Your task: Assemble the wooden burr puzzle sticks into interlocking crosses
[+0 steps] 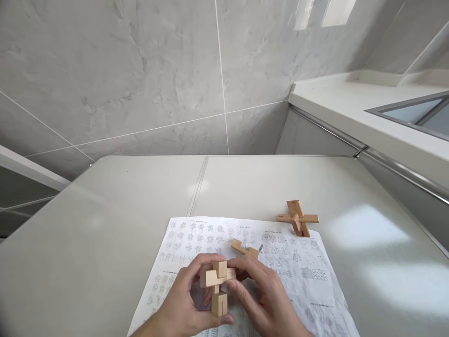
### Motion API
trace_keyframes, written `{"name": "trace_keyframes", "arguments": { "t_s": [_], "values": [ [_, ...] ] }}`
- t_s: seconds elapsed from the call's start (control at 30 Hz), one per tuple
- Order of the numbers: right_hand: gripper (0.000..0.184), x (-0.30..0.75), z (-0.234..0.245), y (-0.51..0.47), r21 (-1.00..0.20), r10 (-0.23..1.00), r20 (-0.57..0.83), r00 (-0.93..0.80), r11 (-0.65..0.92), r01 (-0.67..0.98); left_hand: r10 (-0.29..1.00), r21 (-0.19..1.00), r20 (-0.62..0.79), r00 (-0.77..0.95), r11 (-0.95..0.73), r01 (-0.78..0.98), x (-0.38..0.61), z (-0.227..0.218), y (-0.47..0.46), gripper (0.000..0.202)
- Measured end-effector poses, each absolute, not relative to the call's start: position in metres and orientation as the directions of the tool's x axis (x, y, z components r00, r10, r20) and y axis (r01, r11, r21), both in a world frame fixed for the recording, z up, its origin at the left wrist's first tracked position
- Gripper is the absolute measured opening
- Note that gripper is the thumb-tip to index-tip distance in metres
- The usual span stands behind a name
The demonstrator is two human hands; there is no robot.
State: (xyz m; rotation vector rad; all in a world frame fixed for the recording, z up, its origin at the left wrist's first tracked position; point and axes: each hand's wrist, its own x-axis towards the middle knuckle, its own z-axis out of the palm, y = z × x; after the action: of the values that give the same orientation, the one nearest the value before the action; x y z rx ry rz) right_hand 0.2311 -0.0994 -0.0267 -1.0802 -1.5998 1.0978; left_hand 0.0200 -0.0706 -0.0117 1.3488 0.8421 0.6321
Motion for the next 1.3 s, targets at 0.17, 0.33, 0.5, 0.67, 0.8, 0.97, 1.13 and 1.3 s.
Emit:
{"name": "trace_keyframes", "arguments": {
  "t_s": [0.17,0.33,0.5,0.67,0.8,0.97,1.13,1.3],
  "values": [
    [0.012,0.232,-0.030,-0.100,-0.926,0.944,0.261,-0.200,0.304,0.226,0.789,0.946,-0.313,0.529,0.310,0.097,0.016,-0.005,-0.066,0.083],
    [0.012,0.232,-0.038,-0.102,-0.890,0.936,0.315,-0.160,0.350,0.292,0.784,0.942,-0.311,0.537,0.329,0.066,0.017,-0.008,-0.068,0.080],
    [0.013,0.232,-0.038,-0.102,-0.883,0.936,0.318,-0.151,0.351,0.313,0.783,0.942,-0.314,0.537,0.327,0.074,0.018,-0.011,-0.069,0.082],
    [0.012,0.232,-0.032,-0.102,-0.906,0.947,0.276,-0.167,0.314,0.283,0.790,0.960,-0.267,0.551,0.270,0.079,0.019,-0.008,-0.068,0.076],
    [0.015,0.233,-0.029,-0.102,-0.910,0.946,0.275,-0.175,0.314,0.270,0.799,0.963,-0.257,0.544,0.259,0.075,0.020,-0.003,-0.067,0.073],
    [0.012,0.233,-0.032,-0.103,-0.889,0.941,0.300,-0.157,0.335,0.310,0.808,0.962,-0.267,0.525,0.251,0.104,0.022,0.001,-0.067,0.071],
    [0.016,0.232,-0.037,-0.104,-0.883,0.937,0.314,-0.150,0.346,0.317,0.814,0.973,-0.229,0.533,0.205,0.105,0.022,0.001,-0.068,0.068],
    [0.014,0.233,-0.040,-0.104,-0.863,0.924,0.350,-0.155,0.382,0.331,0.823,0.973,-0.230,0.520,0.197,0.119,0.022,-0.001,-0.068,0.070]
  ]
}}
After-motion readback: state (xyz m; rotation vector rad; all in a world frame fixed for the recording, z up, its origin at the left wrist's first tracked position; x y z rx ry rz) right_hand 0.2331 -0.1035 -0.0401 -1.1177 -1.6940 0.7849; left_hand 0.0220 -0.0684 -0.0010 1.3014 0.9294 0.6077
